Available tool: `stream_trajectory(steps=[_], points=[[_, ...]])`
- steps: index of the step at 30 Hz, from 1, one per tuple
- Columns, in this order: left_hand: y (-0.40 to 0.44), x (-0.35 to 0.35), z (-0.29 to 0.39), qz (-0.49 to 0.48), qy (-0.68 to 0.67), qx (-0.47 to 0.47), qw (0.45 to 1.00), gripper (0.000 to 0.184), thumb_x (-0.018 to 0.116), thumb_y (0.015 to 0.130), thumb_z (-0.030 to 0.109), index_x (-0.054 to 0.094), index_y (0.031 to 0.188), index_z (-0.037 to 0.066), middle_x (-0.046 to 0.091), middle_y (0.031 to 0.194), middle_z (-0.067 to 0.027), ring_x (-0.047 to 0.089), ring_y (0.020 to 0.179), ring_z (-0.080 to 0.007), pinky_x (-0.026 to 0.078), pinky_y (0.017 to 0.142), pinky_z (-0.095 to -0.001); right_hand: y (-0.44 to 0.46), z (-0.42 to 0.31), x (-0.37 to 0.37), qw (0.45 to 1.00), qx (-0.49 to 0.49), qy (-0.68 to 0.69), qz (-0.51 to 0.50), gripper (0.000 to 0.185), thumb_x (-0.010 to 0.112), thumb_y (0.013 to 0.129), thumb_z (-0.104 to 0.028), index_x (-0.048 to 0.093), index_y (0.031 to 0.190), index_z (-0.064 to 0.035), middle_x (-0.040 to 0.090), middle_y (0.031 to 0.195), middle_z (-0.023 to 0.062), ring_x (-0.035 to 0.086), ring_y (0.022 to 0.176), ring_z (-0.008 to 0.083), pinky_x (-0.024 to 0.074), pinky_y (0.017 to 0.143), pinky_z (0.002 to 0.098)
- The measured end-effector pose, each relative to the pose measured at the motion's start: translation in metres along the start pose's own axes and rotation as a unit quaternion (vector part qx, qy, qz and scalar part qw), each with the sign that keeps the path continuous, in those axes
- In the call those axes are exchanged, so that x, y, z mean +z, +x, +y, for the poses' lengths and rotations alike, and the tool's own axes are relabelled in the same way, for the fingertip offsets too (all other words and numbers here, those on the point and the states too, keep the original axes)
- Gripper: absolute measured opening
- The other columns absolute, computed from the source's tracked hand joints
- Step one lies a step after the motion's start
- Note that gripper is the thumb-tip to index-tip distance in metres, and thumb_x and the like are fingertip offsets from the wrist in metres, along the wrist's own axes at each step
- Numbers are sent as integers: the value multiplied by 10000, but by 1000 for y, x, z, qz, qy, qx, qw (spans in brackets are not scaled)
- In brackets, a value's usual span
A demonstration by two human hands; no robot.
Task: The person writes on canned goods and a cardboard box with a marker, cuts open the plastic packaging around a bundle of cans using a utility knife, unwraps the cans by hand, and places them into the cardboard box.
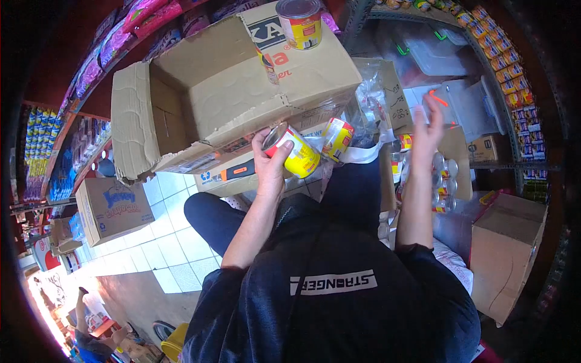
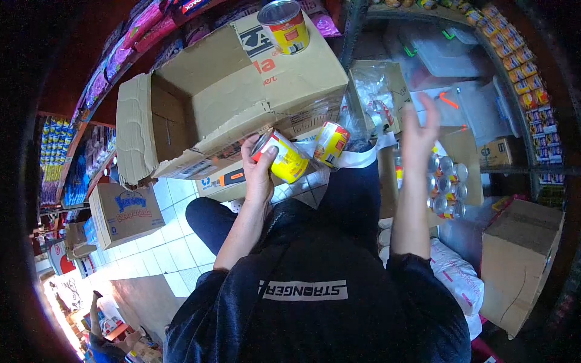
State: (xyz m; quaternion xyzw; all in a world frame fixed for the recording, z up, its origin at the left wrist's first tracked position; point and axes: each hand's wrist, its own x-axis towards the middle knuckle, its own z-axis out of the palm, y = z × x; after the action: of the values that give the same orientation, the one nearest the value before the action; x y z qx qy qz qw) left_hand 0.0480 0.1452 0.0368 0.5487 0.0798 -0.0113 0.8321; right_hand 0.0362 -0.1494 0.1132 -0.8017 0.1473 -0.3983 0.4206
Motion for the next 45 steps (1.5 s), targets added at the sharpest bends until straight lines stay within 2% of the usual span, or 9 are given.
stream_trajectory(steps=[2, 4, 6, 11, 20, 23, 29, 41, 45], points=[[-1, 5, 3, -3, 7, 4, 1000, 551, 712, 758, 100, 407, 1215, 60, 567, 1072, -96, 551, 980, -191, 441, 885, -327, -38, -28, 29, 984, 53, 95, -139, 367, 689, 785, -131, 578, 1115, -14, 569, 1172, 144, 528, 1109, 259, 389, 977, 373], [0, 7, 4, -5, 16, 10, 1000, 561, 717, 752, 94, 404, 1217, 57, 565, 1073, -99, 555, 978, -192, 452, 873, -326, -68, -44, 55, 936, -185, 84, -288, 497, 772, 699, -190, 548, 1113, -30, 527, 1205, 178, 502, 1144, 333, 395, 979, 403], [-1, 5, 3, -6, 24, 14, 1000, 570, 722, 748, 89, 402, 1218, 54, 562, 1076, -102, 557, 979, -193, 462, 863, -323, -97, -60, 70, 925, -126, 88, -348, 449, 767, 696, -222, 530, 1023, -27, 518, 1112, 184, 526, 1047, 353, 425, 895, 422], [-4, 11, 6, -4, 54, 58, 997, 575, 723, 751, 94, 398, 1224, 50, 541, 1115, -112, 549, 996, -191, 460, 876, -324, -118, -54, 85, 922, -101, 79, -365, 232, 706, 745, -95, 521, 866, -24, 531, 993, 122, 548, 946, 289, 440, 811, 379], [-6, 10, 1, 13, -45, -10, 999, 526, 695, 786, 129, 404, 1217, 49, 537, 1085, -93, 534, 999, -189, 431, 903, -321, -123, -51, 75, 928, -148, 138, -312, 132, 652, 785, -40, 540, 855, -30, 563, 912, 106, 577, 862, 257, 465, 756, 348], [-6, 8, -3, 7, -75, -17, 997, 514, 690, 793, 137, 408, 1214, 55, 542, 1074, -90, 537, 992, -185, 431, 901, -322, -129, -45, 73, 910, 39, 262, -318, 125, 634, 821, -22, 529, 887, -36, 582, 948, 88, 584, 877, 166, 468, 770, 293], [-4, 9, -3, 6, -80, -15, 997, 486, 686, 796, 105, 411, 1193, 52, 550, 1064, -83, 538, 976, -167, 442, 877, -309, -133, -39, 74, 828, 217, 405, -321, 83, 603, 881, -38, 526, 911, -49, 609, 961, 51, 572, 913, 99, 468, 814, 263], [-2, 5, -3, -7, -79, -7, 997, 475, 684, 793, 102, 415, 1181, 51, 563, 1040, -79, 549, 954, -163, 452, 863, -305, -130, -22, 78, 804, 271, 453, -274, 50, 557, 908, -79, 514, 928, -61, 649, 960, 92, 612, 919, 158, 453, 878, 317], [-2, 6, -4, -4, -80, -12, 997, 475, 686, 792, 113, 416, 1178, 52, 561, 1035, -77, 548, 953, -164, 450, 864, -306, -128, -24, 77, 752, 321, 520, -248, 41, 545, 906, -68, 515, 934, -67, 647, 951, 102, 615, 928, 183, 456, 895, 336]])
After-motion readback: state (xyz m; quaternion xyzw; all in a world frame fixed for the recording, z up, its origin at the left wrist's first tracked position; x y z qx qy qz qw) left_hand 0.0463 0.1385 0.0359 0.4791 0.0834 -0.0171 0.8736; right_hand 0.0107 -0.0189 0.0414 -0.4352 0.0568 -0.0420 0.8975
